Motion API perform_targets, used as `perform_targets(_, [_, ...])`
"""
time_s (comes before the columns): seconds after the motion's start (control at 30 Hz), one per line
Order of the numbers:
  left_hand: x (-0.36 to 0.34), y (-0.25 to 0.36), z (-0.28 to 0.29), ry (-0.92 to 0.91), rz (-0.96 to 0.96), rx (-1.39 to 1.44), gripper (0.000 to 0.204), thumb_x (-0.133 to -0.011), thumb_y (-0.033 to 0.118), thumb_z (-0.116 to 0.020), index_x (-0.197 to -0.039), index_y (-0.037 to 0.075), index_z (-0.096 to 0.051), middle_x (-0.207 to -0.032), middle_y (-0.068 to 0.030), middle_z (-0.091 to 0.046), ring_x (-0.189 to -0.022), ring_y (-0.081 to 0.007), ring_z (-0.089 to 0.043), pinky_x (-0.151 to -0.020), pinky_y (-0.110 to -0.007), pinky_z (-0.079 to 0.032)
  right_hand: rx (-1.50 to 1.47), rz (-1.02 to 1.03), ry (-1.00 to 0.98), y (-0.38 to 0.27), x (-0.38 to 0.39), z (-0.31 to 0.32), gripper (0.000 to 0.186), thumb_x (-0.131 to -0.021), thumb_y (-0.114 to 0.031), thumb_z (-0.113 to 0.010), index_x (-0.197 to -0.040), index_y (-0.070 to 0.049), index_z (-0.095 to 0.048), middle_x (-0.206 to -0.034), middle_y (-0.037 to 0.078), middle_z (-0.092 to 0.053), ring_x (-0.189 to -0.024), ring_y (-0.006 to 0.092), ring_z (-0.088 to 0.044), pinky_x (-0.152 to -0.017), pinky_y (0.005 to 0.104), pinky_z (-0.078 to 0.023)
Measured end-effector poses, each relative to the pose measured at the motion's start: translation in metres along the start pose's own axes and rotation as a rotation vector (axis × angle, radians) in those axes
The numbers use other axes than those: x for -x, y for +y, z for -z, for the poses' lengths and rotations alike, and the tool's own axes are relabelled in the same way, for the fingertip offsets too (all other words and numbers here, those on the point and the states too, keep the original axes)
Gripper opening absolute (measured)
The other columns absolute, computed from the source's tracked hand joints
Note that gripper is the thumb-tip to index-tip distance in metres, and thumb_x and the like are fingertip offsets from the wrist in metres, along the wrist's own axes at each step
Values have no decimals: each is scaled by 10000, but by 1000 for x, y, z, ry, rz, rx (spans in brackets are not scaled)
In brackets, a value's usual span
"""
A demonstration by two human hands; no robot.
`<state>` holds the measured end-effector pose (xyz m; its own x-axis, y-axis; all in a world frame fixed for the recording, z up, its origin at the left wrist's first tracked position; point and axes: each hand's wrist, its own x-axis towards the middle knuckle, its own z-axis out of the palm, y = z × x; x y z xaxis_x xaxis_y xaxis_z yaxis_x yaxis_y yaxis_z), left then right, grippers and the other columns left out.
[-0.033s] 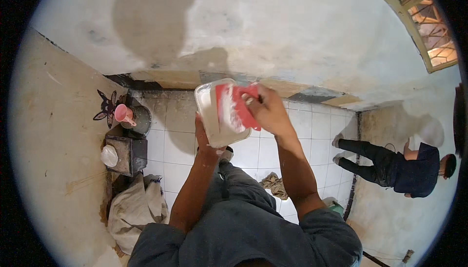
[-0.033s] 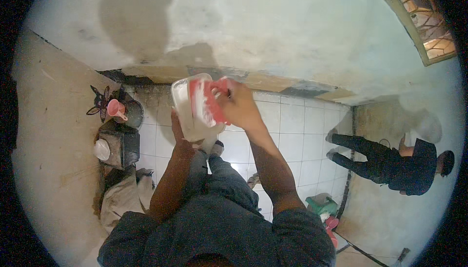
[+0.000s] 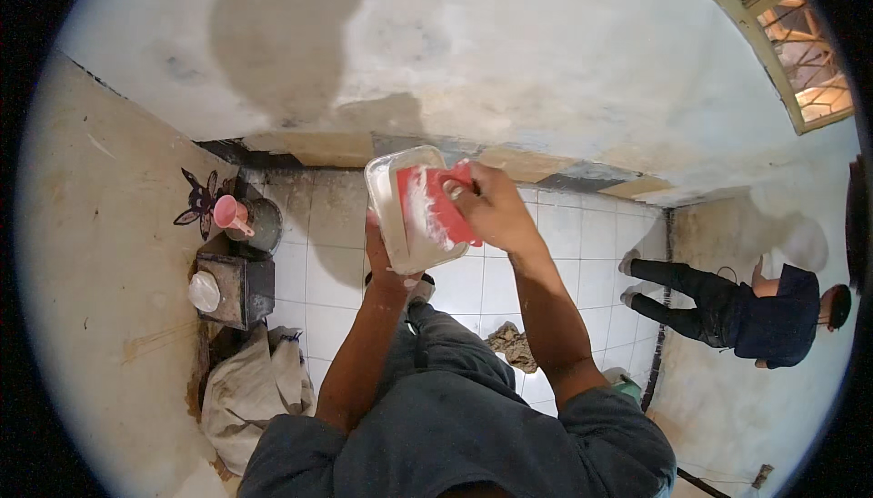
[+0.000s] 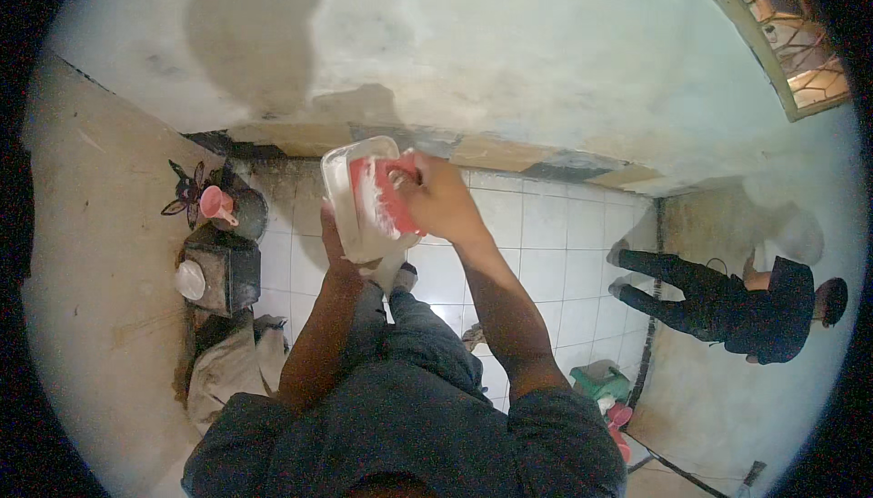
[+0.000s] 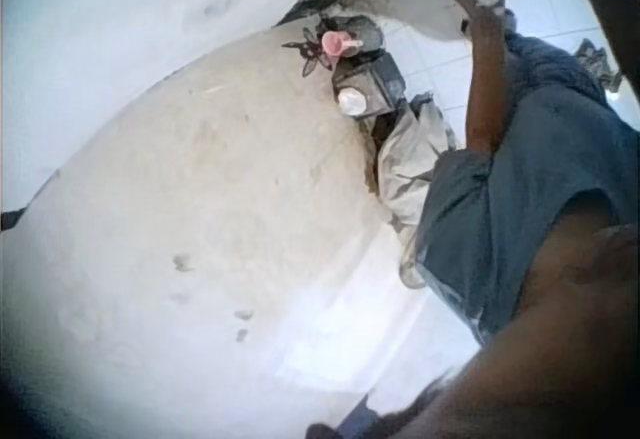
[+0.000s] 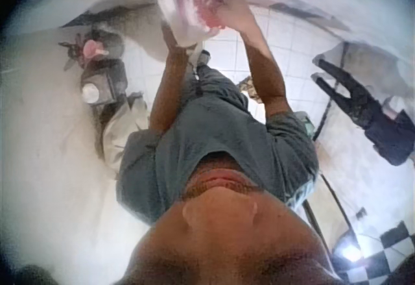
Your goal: The person applies a white substance from a plastic container to a wall using a red hand scraper. They scoop the substance onto the blade and spread it over several areas of the wall surface.
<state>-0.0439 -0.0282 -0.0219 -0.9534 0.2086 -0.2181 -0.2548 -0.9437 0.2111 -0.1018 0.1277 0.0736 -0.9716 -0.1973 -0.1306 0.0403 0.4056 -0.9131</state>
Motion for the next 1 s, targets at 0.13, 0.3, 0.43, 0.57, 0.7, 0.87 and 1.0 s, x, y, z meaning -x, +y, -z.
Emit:
perform_targets(0.13, [11,5,-4,6,47,-16,669,-961,594,-353,-1417,107,-399,-1377,-116,-500,-1225,-272,-536,-1003,-426,-483,196,36,-35,2,2,-19,221,-874,-169,-575,-905,46,-620,-748,225,-632,-691,302,-615,-675,401,-465])
perform_targets(0.3, [22,11,-14,-47,132,-42,627,-981,566,-319,-1433,136,-378,-1391,-109,-474,-1259,-274,-492,-1044,-444,-434,152,17,-26,6,4,-31,221,-883,-161,-571,-924,50,-620,-738,191,-633,-697,254,-605,-681,380,-469])
perform_targets(0.43, [28,18,-19,-37,140,-107,626,-990,561,-292,-1425,120,-378,-1364,-116,-489,-1235,-272,-515,-1037,-449,-441,27,94,-9,0,9,-43,184,-922,-134,-563,-955,38,-621,-746,107,-632,-700,185,-571,-681,343,-471])
perform_targets(0.57, [33,35,-24,-115,123,-135,626,-992,553,-306,-1425,107,-378,-1355,-126,-502,-1215,-282,-533,-1030,-461,-446,-198,113,60,5,19,-51,194,-913,-141,-567,-945,41,-627,-767,118,-660,-697,208,-610,-656,364,-467])
perform_targets(0.7, [33,59,-8,-84,177,-36,636,-982,559,-351,-1420,101,-398,-1352,-134,-518,-1209,-298,-541,-1027,-471,-447,-439,-118,76,-18,33,-53,138,-967,-165,-568,-919,-50,-627,-679,-68,-475,-585,41,-384,-519,226,-322])
perform_targets(0.87, [27,82,3,-66,201,9,642,-968,572,-381,-1412,110,-419,-1358,-121,-522,-1213,-307,-539,-1020,-483,-447,-671,-105,177,-2,32,-62,127,-958,-199,-612,-919,-79,-627,-690,-60,-521,-549,37,-404,-455,227,-289])
perform_targets(1.0, [26,102,16,17,189,22,644,-961,583,-387,-1417,130,-414,-1353,-113,-526,-1210,-320,-538,-1026,-502,-435,-850,-247,210,1,41,-76,121,-941,-192,-637,-976,-77,-626,-748,-36,-584,-544,48,-448,-444,231,-310])
